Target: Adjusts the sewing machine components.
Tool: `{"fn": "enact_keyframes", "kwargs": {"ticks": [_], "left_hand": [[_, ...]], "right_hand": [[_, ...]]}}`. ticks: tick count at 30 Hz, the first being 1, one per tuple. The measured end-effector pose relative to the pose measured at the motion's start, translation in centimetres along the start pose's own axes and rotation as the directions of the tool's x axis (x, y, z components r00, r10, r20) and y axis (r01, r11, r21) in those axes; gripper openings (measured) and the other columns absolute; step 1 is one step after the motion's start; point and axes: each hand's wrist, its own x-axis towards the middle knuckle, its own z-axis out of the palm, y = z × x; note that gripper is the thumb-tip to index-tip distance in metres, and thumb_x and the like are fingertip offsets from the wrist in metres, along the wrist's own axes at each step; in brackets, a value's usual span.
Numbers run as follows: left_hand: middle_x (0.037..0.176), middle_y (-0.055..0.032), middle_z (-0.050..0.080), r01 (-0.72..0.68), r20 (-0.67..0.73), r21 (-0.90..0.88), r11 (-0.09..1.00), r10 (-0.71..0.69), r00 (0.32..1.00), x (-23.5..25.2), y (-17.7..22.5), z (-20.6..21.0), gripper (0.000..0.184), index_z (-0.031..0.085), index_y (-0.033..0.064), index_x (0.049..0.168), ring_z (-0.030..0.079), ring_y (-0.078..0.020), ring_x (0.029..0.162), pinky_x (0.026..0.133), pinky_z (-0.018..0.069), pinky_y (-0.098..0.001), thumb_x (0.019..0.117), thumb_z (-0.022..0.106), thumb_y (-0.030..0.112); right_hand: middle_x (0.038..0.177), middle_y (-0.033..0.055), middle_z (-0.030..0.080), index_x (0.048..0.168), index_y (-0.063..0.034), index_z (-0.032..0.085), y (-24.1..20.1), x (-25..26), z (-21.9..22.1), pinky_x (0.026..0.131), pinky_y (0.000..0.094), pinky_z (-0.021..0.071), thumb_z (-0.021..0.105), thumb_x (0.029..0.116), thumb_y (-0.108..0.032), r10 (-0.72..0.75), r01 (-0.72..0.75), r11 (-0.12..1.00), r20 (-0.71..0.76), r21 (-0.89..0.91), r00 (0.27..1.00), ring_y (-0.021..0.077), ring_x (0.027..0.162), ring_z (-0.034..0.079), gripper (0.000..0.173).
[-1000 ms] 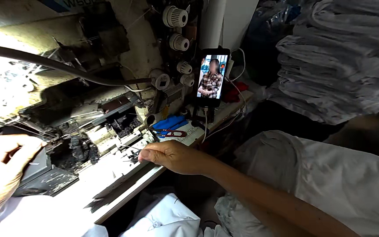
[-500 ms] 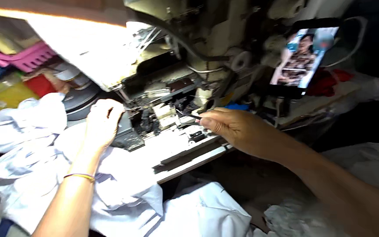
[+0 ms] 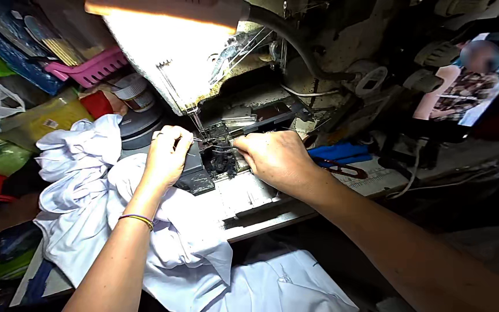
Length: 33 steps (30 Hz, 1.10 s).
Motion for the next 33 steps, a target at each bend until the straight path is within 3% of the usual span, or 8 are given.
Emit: {"fn": "enact_keyframes", "kwargs": {"ticks": [5, 12, 16, 22, 27, 31, 33], "left_hand": [[0.113, -0.0119, 0.065, 0.012, 0.001, -0.003, 1.0, -0.012, 1.0, 0.0, 0.2, 0.0, 0.024, 0.069, 0.0038, 0.101, 0.054, -0.0279, 0.117, 0.102, 0.038, -0.0485, 0.1062, 0.052, 0.02], [0.111, -0.0113, 0.065, -0.01, -0.008, -0.001, 1.0, 0.01, 1.0, -0.1, 0.3, 0.0, 0.024, 0.069, 0.004, 0.099, 0.055, -0.0263, 0.115, 0.1, 0.0382, -0.0464, 0.106, 0.052, 0.02], [0.11, -0.0103, 0.065, -0.009, -0.01, 0.003, 1.0, 0.009, 1.0, -0.1, 0.2, 0.0, 0.023, 0.069, 0.0043, 0.1, 0.055, -0.0254, 0.114, 0.099, 0.0384, -0.0461, 0.1058, 0.053, 0.019], [0.112, -0.0104, 0.065, -0.012, 0.0, 0.006, 1.0, 0.012, 1.0, -0.1, 0.2, 0.0, 0.024, 0.069, 0.0043, 0.101, 0.055, -0.0259, 0.115, 0.099, 0.0382, -0.0462, 0.1063, 0.052, 0.02], [0.11, -0.0103, 0.065, -0.01, 0.001, 0.005, 1.0, 0.01, 1.0, 0.0, 0.2, 0.0, 0.025, 0.069, 0.0045, 0.1, 0.055, -0.0256, 0.113, 0.098, 0.0385, -0.0465, 0.1062, 0.052, 0.02], [0.112, -0.0123, 0.066, -0.011, 0.001, 0.005, 1.0, 0.011, 1.0, 0.0, 0.3, 0.0, 0.024, 0.069, 0.0031, 0.101, 0.055, -0.0281, 0.116, 0.099, 0.0387, -0.0483, 0.1061, 0.052, 0.019], [0.113, -0.0121, 0.065, -0.002, 0.005, 0.001, 1.0, 0.002, 1.0, 0.0, 0.3, -0.1, 0.024, 0.069, 0.0038, 0.101, 0.055, -0.0279, 0.116, 0.098, 0.0389, -0.048, 0.1063, 0.052, 0.02]], "right_hand": [[0.084, 0.0102, 0.071, 0.102, -0.0109, 0.074, 0.5, 1.1, 1.5, 0.061, 0.0463, 0.0513, 0.059, 0.0976, -0.011, -0.101, 0.105, 0.994, -0.218, 0.006, 0.971, 0.0303, 0.076, 0.07, 0.016], [0.077, 0.0101, 0.067, 0.099, -0.0078, 0.074, 2.5, 1.9, 2.9, 0.061, 0.0433, 0.0462, 0.059, 0.0929, -0.004, -0.339, 0.31, 0.941, -0.392, -0.136, 0.855, 0.0299, 0.071, 0.066, 0.017], [0.074, 0.0093, 0.063, 0.098, -0.0071, 0.073, 2.6, 1.6, 1.6, 0.06, 0.0419, 0.0414, 0.057, 0.093, 0.0, -0.441, 0.404, 0.897, -0.3, -0.179, 0.846, 0.0281, 0.069, 0.062, 0.019], [0.079, 0.0109, 0.067, 0.097, -0.007, 0.074, 1.5, 1.3, 1.0, 0.059, 0.0441, 0.0474, 0.059, 0.0919, -0.003, -0.274, 0.251, 0.961, -0.267, -0.115, 0.924, 0.0302, 0.072, 0.067, 0.016], [0.077, 0.0115, 0.066, 0.094, -0.0049, 0.073, 0.3, 1.9, 2.2, 0.057, 0.043, 0.0488, 0.058, 0.0909, -0.001, -0.28, 0.257, 0.96, -0.341, -0.112, 0.897, 0.0305, 0.069, 0.066, 0.016], [0.082, 0.0127, 0.068, 0.092, -0.005, 0.072, -0.6, 0.0, 1.2, 0.06, 0.0458, 0.0467, 0.064, 0.0892, 0.0, -0.269, 0.257, 0.959, -0.102, -0.118, 0.958, 0.032, 0.076, 0.067, 0.01], [0.08, 0.011, 0.068, 0.093, -0.0065, 0.074, -1.2, -1.0, 0.9, 0.055, 0.0431, 0.0474, 0.063, 0.0901, -0.002, -0.205, 0.2, 0.974, -0.033, -0.101, 0.978, 0.0288, 0.07, 0.068, 0.012]]}}
